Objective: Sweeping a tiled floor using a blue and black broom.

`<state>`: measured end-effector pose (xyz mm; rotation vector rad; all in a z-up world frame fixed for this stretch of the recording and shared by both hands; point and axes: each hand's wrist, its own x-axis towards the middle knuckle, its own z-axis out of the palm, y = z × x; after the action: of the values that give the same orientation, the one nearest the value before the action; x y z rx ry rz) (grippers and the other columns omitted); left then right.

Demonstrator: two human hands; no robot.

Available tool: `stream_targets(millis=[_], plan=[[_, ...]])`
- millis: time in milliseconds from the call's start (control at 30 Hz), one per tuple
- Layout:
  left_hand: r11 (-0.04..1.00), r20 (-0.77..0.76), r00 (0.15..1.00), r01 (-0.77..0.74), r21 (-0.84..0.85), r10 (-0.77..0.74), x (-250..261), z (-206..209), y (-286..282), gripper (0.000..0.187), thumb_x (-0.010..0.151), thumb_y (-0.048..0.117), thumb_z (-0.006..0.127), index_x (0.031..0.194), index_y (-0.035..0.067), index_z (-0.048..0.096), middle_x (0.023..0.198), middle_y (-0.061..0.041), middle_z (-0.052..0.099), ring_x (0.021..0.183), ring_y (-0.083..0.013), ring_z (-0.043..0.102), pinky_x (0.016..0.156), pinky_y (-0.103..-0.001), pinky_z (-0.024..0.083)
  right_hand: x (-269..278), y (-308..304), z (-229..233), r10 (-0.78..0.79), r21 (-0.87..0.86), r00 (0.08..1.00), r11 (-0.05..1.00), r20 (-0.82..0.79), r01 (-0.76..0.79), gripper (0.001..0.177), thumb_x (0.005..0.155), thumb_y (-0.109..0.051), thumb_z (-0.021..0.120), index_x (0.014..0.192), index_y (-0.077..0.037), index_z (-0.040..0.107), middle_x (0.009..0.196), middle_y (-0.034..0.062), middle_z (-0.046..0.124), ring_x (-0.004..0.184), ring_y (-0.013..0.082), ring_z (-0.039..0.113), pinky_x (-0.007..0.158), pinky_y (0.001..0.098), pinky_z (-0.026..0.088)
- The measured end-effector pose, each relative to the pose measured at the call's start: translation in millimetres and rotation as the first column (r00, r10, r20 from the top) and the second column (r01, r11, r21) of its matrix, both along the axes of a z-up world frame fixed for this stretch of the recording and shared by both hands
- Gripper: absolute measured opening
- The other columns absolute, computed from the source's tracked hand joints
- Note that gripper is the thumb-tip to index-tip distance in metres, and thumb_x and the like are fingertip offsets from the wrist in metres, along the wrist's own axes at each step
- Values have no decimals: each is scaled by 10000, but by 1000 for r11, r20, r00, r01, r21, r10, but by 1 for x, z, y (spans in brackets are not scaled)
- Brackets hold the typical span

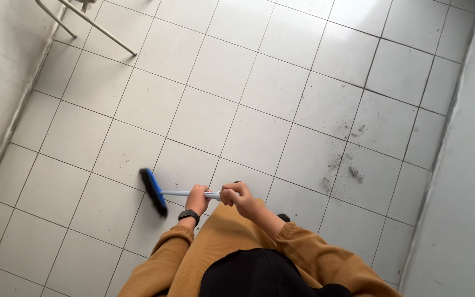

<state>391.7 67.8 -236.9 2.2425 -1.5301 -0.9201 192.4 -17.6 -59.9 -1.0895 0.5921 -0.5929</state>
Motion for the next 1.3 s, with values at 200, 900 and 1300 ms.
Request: stream_targets(millis=[200, 900, 1300], plan=[[974, -248, 966, 23, -224, -80, -81, 20, -77, 135, 877, 131, 675, 791, 35, 636, 890, -187, 608, 812, -412, 610, 726, -467, 520, -49, -17, 26, -348, -162, 905, 935, -245, 316, 319, 903, -119, 466, 611, 8, 477, 549, 17, 420, 538, 96, 346, 500, 297, 286], [538, 194, 762, 590, -602, -618, -172, 220, -227, 346, 978, 417, 651, 763, 150, 604, 651, 3, 606, 603, -208, 663, 520, -354, 513, -120, -75, 211, -640, -408, 764, 677, 82, 612, 254, 831, -108, 418, 592, -36, 370, 559, 53, 400, 566, 154, 336, 708, 363, 367], [963, 95, 988, 143, -229, -124, -38, 15, -299, 89, 901, 167, 676, 875, 84, 655, 1035, -168, 595, 971, -377, 640, 758, -467, 569, -8, -178, 15, -526, -262, 848, 812, 58, 522, 340, 933, -79, 417, 601, -8, 397, 588, 60, 442, 626, 157, 438, 619, 326, 397]])
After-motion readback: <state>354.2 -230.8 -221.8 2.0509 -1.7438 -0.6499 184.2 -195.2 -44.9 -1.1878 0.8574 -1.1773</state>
